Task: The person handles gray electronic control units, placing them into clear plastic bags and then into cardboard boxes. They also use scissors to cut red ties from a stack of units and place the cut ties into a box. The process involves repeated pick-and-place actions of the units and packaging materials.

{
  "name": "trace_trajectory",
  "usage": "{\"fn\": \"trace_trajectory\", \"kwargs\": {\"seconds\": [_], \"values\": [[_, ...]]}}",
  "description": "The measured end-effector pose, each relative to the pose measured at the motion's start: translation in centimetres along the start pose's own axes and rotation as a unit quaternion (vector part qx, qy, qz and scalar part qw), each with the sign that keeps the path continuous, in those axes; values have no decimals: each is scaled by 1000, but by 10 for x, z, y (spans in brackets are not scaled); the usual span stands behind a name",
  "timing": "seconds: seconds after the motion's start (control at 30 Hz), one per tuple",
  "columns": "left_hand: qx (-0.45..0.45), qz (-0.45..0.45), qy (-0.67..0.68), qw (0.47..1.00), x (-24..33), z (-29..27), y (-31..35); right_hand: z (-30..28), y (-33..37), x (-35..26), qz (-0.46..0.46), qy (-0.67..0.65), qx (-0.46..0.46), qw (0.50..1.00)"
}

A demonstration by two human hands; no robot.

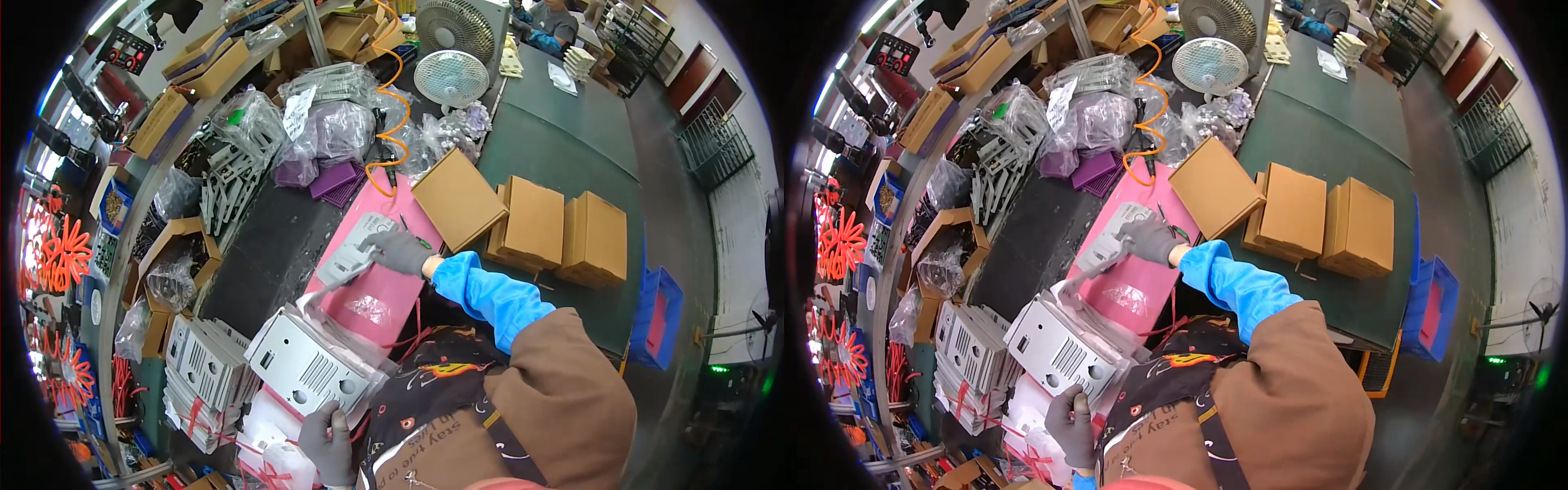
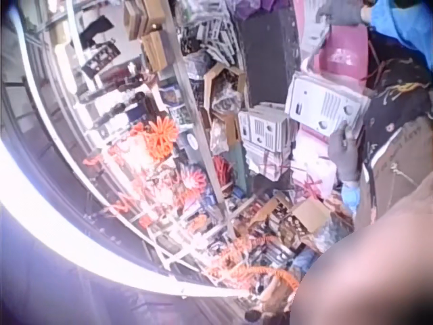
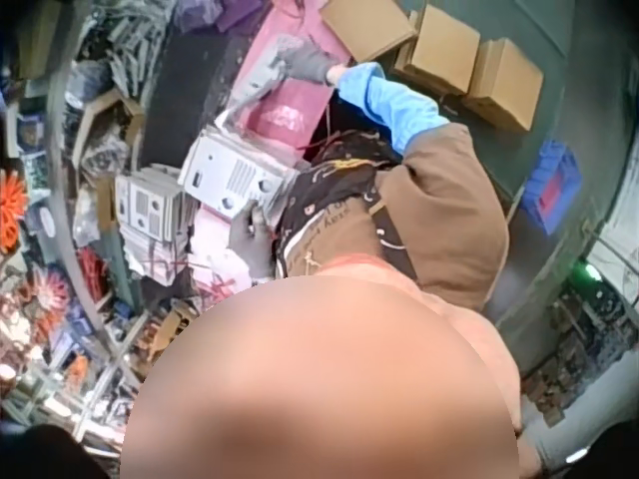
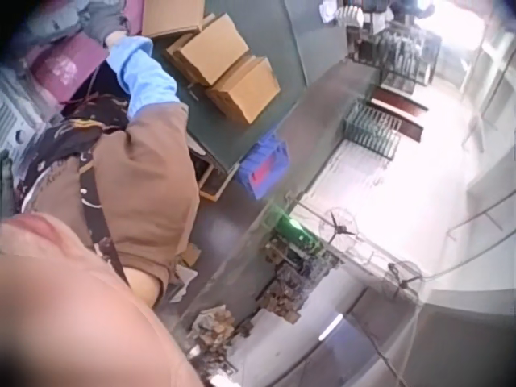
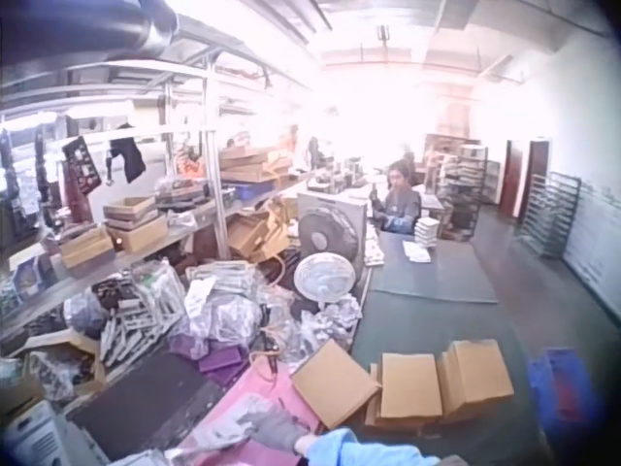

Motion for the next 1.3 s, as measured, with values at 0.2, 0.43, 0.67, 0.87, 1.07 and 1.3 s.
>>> {"fn": "trace_trajectory", "kwargs": {"seconds": [0.2,0.43,0.67,0.87,1.07,1.3], "values": [[-13,18,-34,999,27,20,-21,25,15,-89,-274,80,-17,958],[-31,19,-61,997,39,44,-31,76,-5,-58,-189,98,-124,969],[-39,24,-117,992,55,70,-48,99,45,-28,-101,-85,-129,983],[60,59,-349,933,51,63,-96,78,51,-37,-59,-101,-193,974],[-15,-38,-439,897,30,90,-132,134,62,37,-80,-176,-259,946],[-69,62,-515,852,35,98,-182,88,55,47,25,-242,-284,927]]}}
Point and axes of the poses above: each hand's wrist, its own y-axis away from the middle knuckle, its own z-axis out of the palm, x = y × z, the point moved 5 cm from there along -y, towards the middle knuckle, and after that the axes turned 10 degrees about -y, right-handed, at the moved point
